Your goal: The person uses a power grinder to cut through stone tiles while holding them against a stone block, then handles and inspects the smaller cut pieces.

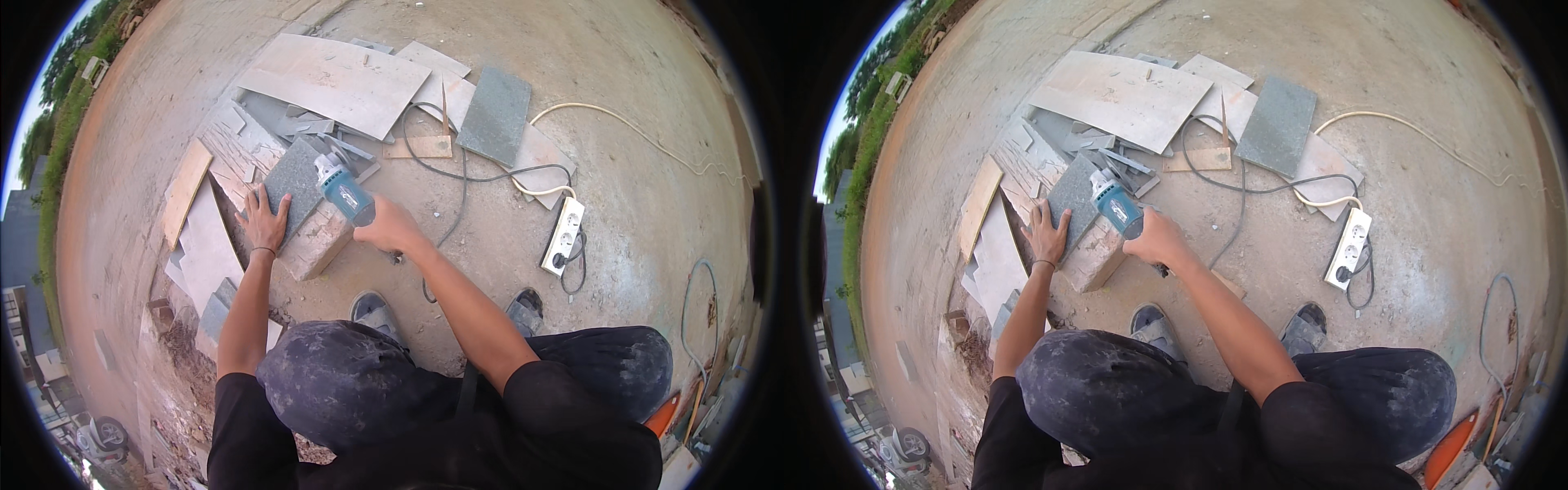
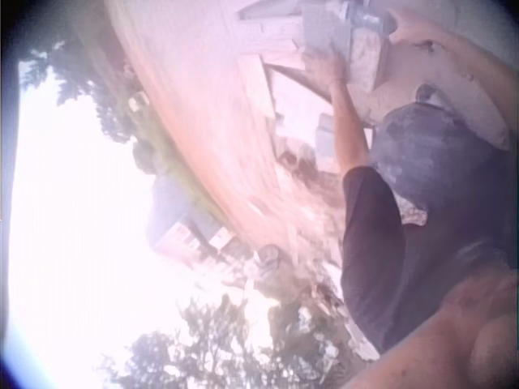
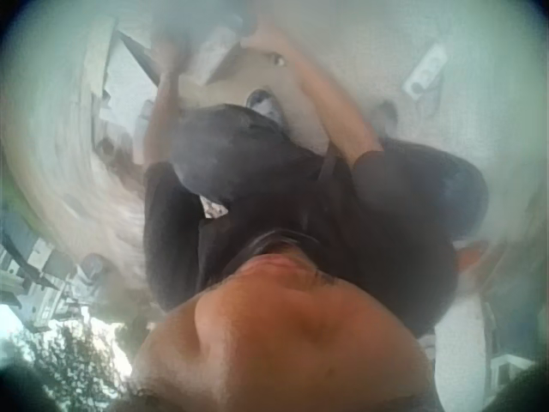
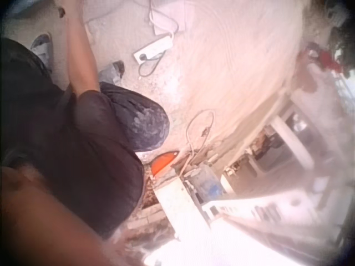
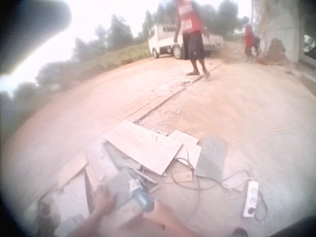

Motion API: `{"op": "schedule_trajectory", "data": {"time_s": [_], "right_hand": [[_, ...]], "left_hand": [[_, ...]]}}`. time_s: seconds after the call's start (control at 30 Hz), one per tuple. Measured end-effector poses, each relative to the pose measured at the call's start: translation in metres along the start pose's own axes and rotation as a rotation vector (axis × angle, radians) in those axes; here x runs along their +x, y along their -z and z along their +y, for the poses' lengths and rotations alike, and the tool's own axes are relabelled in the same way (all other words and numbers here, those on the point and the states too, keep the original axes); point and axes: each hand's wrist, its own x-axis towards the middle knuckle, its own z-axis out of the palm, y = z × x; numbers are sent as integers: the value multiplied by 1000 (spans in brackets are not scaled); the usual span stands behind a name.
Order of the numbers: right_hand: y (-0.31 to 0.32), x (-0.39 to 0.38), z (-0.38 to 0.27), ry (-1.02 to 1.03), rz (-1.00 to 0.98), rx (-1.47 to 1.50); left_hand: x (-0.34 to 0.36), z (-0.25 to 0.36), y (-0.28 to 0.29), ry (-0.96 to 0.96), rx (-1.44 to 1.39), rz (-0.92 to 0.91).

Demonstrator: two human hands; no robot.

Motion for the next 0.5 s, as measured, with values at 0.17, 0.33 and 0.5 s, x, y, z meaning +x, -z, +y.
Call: {"op": "schedule_trajectory", "data": {"time_s": [0.17, 0.33, 0.5], "right_hand": [[51, -5, 13, -62, 88, 113], [94, -6, 20, -122, 243, 190], [116, -12, 19, -125, 322, 257]], "left_hand": [[18, 16, 33, -152, -14, -253], [29, 18, 43, -136, -77, -338], [9, 15, 48, -41, -92, -228]]}}
